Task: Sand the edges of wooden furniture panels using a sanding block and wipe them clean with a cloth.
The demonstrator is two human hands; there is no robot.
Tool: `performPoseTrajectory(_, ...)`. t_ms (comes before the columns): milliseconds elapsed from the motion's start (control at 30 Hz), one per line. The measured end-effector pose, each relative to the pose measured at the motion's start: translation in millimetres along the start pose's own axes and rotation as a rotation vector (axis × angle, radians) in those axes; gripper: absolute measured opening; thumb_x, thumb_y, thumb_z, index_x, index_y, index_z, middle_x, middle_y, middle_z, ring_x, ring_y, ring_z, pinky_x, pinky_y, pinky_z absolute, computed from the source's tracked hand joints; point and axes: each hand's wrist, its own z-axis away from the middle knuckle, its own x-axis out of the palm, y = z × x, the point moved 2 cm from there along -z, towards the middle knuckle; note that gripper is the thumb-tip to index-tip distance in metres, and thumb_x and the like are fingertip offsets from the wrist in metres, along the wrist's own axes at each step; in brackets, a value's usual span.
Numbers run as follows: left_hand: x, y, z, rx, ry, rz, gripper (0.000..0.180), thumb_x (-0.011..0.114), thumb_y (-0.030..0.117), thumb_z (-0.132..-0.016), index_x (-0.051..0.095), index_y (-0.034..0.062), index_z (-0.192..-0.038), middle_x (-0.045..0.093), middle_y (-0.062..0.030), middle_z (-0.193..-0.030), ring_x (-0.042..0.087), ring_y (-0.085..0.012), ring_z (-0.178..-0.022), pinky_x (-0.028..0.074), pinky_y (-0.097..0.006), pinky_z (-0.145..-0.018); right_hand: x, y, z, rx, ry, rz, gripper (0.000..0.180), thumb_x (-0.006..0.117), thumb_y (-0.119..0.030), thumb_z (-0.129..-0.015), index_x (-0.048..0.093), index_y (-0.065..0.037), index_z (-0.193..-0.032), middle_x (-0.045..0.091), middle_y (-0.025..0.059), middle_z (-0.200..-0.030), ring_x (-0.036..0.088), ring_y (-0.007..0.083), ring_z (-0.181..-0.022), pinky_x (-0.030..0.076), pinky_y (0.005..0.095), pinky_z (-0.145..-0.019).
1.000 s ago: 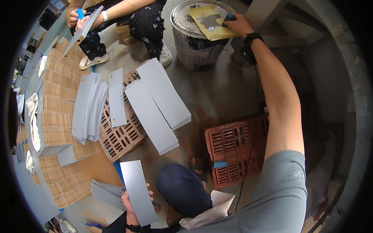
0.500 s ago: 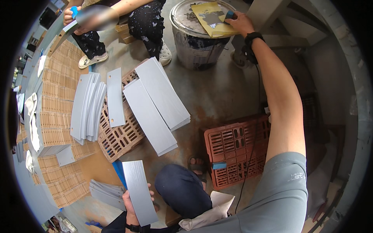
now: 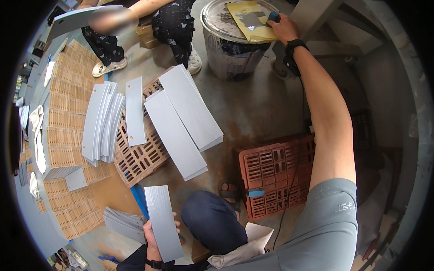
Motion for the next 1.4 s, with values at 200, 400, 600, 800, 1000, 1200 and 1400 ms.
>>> performPoseTrajectory(200,-2,4,3,0.018,0.003,-0.010,0.081,0.042,0.053,-0.090,0.045,-0.0037,-0.148,0.060,-0.0256,-0.134,0.069,-0.0371,-0.103,0.060,-0.049,-0.080,-23,-33,12,0.102,0.080,0.037,0.047,0.071,-0.049,-0.088,0.072,-0.012,-0.117,0.076,0.0166,-0.110,0.070,0.0410,-0.104,0.056,0.0478,-0.090)
performPoseTrajectory(400,-14,6,5,0.043,-0.038,0.202,0.082,0.044,0.058,-0.091,0.046,-0.0042,-0.144,0.062,-0.0229,-0.118,0.066,-0.0346,-0.092,0.057,-0.048,-0.074,-49,-48,23,0.189,0.017,-0.755,0.039,0.070,-0.044,-0.095,0.071,-0.008,-0.110,0.074,0.0077,-0.103,0.068,0.0254,-0.095,0.054,0.0384,-0.084)
performPoseTrajectory(600,-14,23,29,0.126,-0.246,0.465,0.100,0.052,0.071,-0.092,0.030,-0.0051,-0.152,0.053,-0.0233,-0.115,0.057,-0.0311,-0.089,0.049,-0.043,-0.070,-91,-167,129,0.312,-0.418,-1.869,0.032,0.063,-0.036,-0.102,0.065,-0.005,-0.112,0.066,0.0029,-0.097,0.058,0.0158,-0.091,0.049,0.0314,-0.081)
performPoseTrajectory(800,17,57,50,0.233,-0.432,0.324,0.109,0.054,0.073,-0.090,0.027,-0.0106,-0.154,0.052,-0.0168,-0.115,0.052,-0.0211,-0.086,0.047,-0.033,-0.069,-152,-270,227,0.133,-0.824,-2.123,0.032,0.054,-0.034,-0.106,0.063,-0.004,-0.115,0.062,0.0040,-0.099,0.051,0.0137,-0.086,0.047,0.0309,-0.078)
performPoseTrajectory(1000,3,54,89,0.383,-0.646,0.314,0.101,0.060,0.067,-0.092,0.030,-0.0063,-0.154,0.055,-0.0158,-0.120,0.055,-0.0205,-0.092,0.049,-0.034,-0.076,-192,-382,327,0.151,-0.984,-2.106,0.034,0.058,-0.034,-0.104,0.061,-0.004,-0.120,0.065,0.0044,-0.104,0.055,0.0147,-0.085,0.046,0.0317,-0.076)
performPoseTrajectory(1200,-11,47,130,0.458,-0.634,0.233,0.111,0.068,0.070,-0.084,0.028,-0.0063,-0.154,0.053,-0.0150,-0.117,0.054,-0.0198,-0.092,0.048,-0.034,-0.074,-247,-467,356,-0.059,-1.017,-2.143,0.033,0.057,-0.035,-0.106,0.062,-0.006,-0.122,0.068,0.0057,-0.105,0.056,0.0151,-0.086,0.047,0.0318,-0.077)
performPoseTrajectory(1400,-29,53,149,0.709,-0.310,-0.246,0.095,0.080,0.064,-0.079,0.044,0.0038,-0.143,0.056,-0.0076,-0.123,0.057,-0.0148,-0.103,0.053,-0.034,-0.085,-255,-499,381,-0.176,-0.900,-2.092,0.031,0.057,-0.035,-0.105,0.061,-0.006,-0.117,0.066,0.0039,-0.101,0.057,0.0141,-0.086,0.046,0.0310,-0.078)
